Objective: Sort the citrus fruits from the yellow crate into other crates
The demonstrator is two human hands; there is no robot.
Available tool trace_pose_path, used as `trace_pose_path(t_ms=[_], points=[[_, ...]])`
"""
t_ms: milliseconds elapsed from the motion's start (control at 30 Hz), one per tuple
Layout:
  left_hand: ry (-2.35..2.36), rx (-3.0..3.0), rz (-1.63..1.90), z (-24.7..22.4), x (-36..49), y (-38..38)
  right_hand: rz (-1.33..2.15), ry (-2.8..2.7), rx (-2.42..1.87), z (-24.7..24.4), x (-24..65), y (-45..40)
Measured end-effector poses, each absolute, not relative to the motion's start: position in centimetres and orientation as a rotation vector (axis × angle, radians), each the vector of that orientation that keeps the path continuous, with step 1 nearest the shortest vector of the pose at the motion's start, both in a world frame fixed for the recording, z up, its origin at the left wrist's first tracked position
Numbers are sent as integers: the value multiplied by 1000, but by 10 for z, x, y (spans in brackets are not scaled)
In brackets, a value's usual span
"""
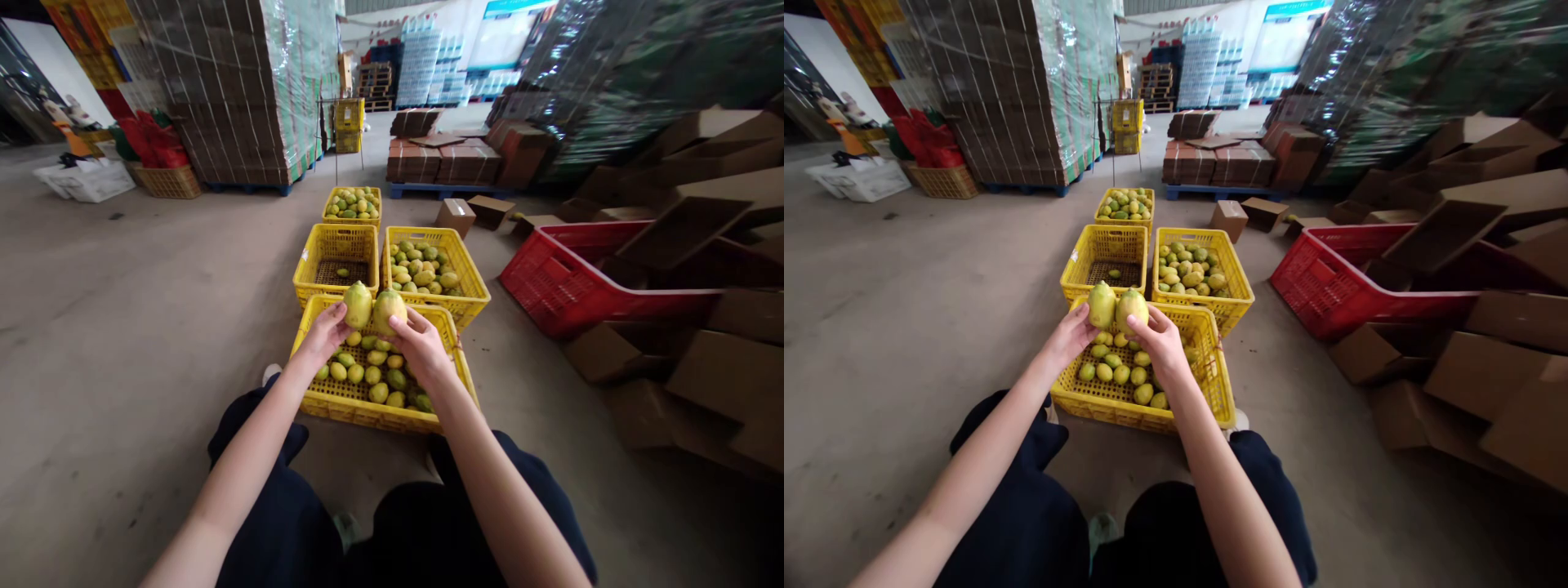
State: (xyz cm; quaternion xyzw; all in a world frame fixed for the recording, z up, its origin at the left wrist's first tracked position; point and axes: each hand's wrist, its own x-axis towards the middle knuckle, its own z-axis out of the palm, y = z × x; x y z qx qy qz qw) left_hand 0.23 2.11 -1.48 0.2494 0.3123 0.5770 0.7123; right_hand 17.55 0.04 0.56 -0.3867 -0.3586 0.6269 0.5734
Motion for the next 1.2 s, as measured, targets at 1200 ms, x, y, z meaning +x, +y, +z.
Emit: trace_pose_path(t_ms=[1200], points=[[385, 177, 1253, 1, 14, 6, 1820, -238, -428, 4, 171, 0]])
